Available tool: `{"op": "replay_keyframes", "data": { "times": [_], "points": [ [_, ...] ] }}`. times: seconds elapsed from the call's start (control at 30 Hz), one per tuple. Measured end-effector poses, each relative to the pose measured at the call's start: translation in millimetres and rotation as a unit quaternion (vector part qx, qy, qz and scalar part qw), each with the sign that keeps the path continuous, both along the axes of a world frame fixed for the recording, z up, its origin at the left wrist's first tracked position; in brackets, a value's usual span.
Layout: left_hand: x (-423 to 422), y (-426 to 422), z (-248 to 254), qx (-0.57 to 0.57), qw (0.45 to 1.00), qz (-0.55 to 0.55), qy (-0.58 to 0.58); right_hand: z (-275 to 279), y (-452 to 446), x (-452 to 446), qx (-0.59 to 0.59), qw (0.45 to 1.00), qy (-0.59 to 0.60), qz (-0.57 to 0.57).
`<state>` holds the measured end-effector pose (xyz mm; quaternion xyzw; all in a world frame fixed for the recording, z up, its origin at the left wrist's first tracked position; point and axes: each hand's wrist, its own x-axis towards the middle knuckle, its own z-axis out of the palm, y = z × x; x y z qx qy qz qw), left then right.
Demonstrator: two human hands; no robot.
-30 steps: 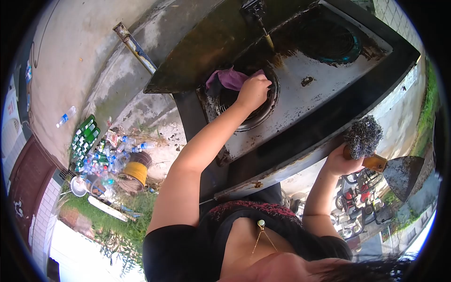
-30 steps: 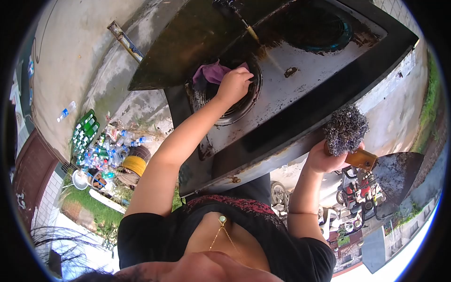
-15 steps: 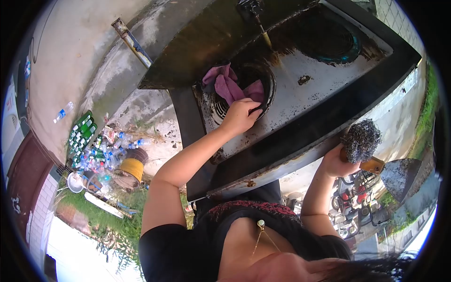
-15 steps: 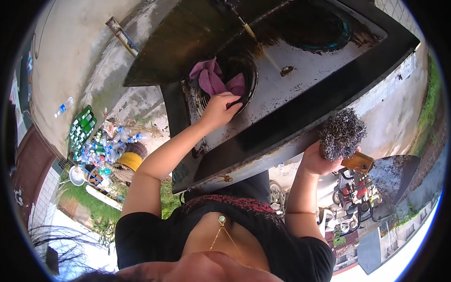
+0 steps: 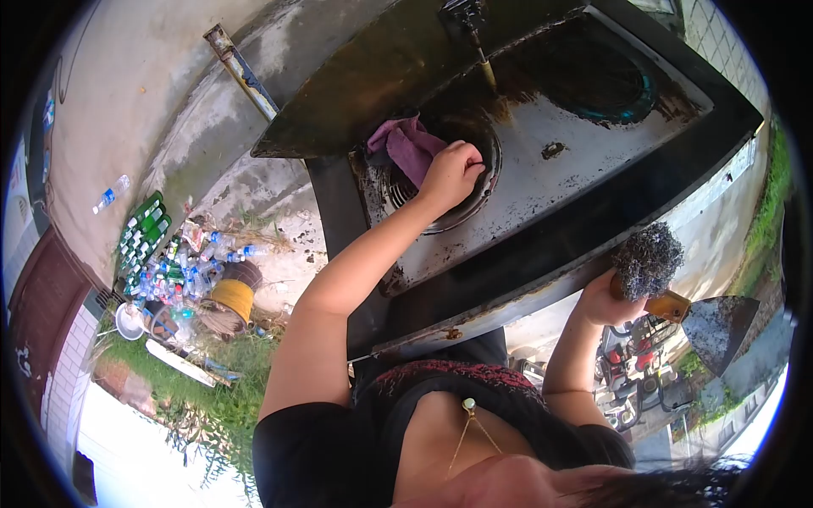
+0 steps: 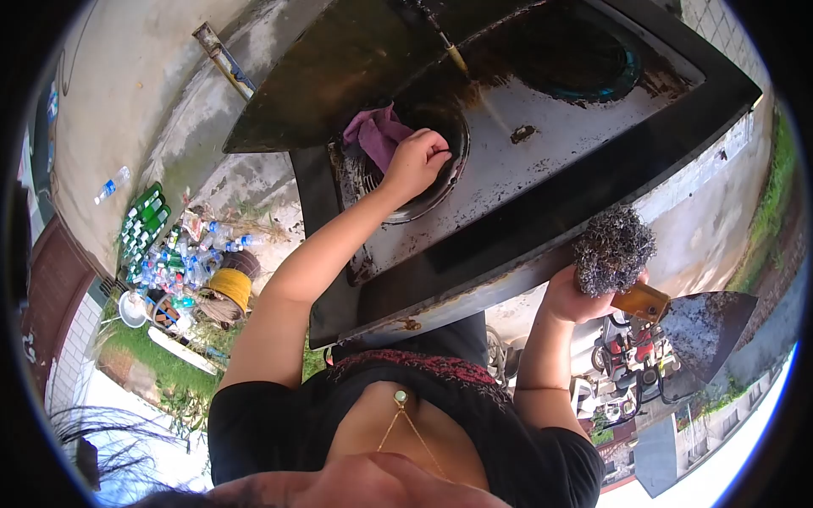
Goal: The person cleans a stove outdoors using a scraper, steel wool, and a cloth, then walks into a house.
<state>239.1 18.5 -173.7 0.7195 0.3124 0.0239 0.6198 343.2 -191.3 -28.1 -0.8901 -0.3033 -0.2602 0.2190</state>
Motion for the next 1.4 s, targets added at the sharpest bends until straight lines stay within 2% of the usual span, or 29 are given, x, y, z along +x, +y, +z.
{"op": "replay_keyframes", "data": {
  "times": [0.1, 0.13, 0.17, 0.23, 0.33, 0.43, 0.5, 0.57, 0.63, 0.7, 0.77, 0.83, 0.93, 0.97, 1.03, 1.07, 1.1, 1.13, 1.2, 1.23, 1.3, 1.37, 1.4],
  "points": [
    [38.3, 6.5, -27.5, 0.028, 0.995, 0.091, 0.026, 2.4, 6.4, 3.5, 0.0, 1.0, -0.022, 0.013],
    [45.3, 2.9, -29.9, 0.072, 0.991, 0.099, 0.047, 2.4, 8.3, 5.1, 0.01, 0.999, -0.028, 0.023],
    [44.0, -3.3, -29.4, 0.106, 0.99, 0.082, 0.031, 3.5, 4.9, 6.0, -0.038, 0.997, -0.06, 0.003],
    [23.0, -7.7, -7.1, 0.054, 0.997, 0.046, -0.005, 5.9, -0.7, 5.9, -0.106, 0.989, -0.101, -0.026],
    [-25.6, 6.9, 28.0, -0.07, 0.993, -0.086, 0.049, 14.4, 13.5, 4.3, -0.121, 0.987, -0.106, -0.029],
    [-21.0, 6.2, 26.8, 0.014, 0.994, -0.109, -0.02, 13.0, 15.1, 6.5, -0.086, 0.992, -0.096, -0.007],
    [5.7, 6.2, 4.8, 0.052, 0.994, -0.094, -0.031, 9.2, 3.9, 3.9, -0.121, 0.988, -0.086, -0.04],
    [28.7, 11.7, -20.9, 0.136, 0.988, -0.072, -0.009, 3.0, -3.3, 4.4, -0.089, 0.993, -0.068, -0.031],
    [43.2, 21.5, -39.3, 0.152, 0.987, -0.022, 0.049, 1.8, -1.5, 3.0, -0.042, 0.998, -0.035, -0.015],
    [31.2, 19.4, -36.7, 0.12, 0.992, -0.028, 0.023, -1.8, -1.3, 7.3, 0.025, 1.0, 0.007, -0.002],
    [-1.3, 17.3, -20.7, 0.077, 0.995, -0.056, -0.005, -5.5, -2.7, 9.1, 0.077, 0.997, -0.007, -0.024],
    [-46.2, 20.9, 6.6, 0.056, 0.992, -0.115, -0.009, 8.3, 4.0, 10.4, -0.114, 0.985, -0.127, -0.017],
    [-104.8, 39.2, 27.4, 0.012, 0.976, -0.207, 0.068, 8.5, 2.5, 8.7, -0.139, 0.984, -0.105, -0.035],
    [-113.4, 50.1, 36.5, -0.049, 0.96, -0.232, 0.147, 8.8, 3.4, 9.8, -0.137, 0.985, -0.099, -0.028],
    [-131.1, 57.4, 28.7, -0.198, 0.954, -0.061, 0.217, 8.0, 2.0, 11.5, -0.098, 0.993, -0.057, 0.014],
    [-133.4, 58.2, 23.7, -0.358, 0.913, 0.125, 0.149, 6.7, 3.6, 12.4, -0.077, 0.996, -0.038, 0.034],
    [-125.4, 62.6, 31.9, -0.496, 0.811, 0.302, 0.07, 6.2, 7.9, 12.6, 0.037, 0.998, 0.044, 0.021],
    [-113.0, 66.5, 45.1, -0.512, 0.788, 0.341, 0.014, 5.9, 12.8, 12.6, 0.15, 0.981, 0.125, 0.007],
    [-77.0, 72.2, 88.2, -0.483, 0.794, 0.363, -0.067, 18.9, 20.5, 16.0, -0.04, 0.998, 0.038, 0.037],
    [-65.1, 70.1, 104.5, -0.468, 0.794, 0.374, -0.107, 22.0, 23.0, 17.1, -0.073, 0.996, -0.01, 0.05],
    [-57.9, 61.1, 120.1, -0.417, 0.854, 0.252, -0.182, 24.8, 27.9, 19.2, -0.135, 0.983, -0.103, 0.074],
    [-45.1, 43.1, 124.7, -0.247, 0.954, 0.109, -0.127, 19.3, 24.6, 21.0, -0.087, 0.99, -0.077, 0.08],
    [-38.8, 37.4, 118.4, -0.154, 0.983, 0.004, -0.102, 18.8, 22.1, 21.2, -0.087, 0.991, -0.069, 0.079]
  ]
}}
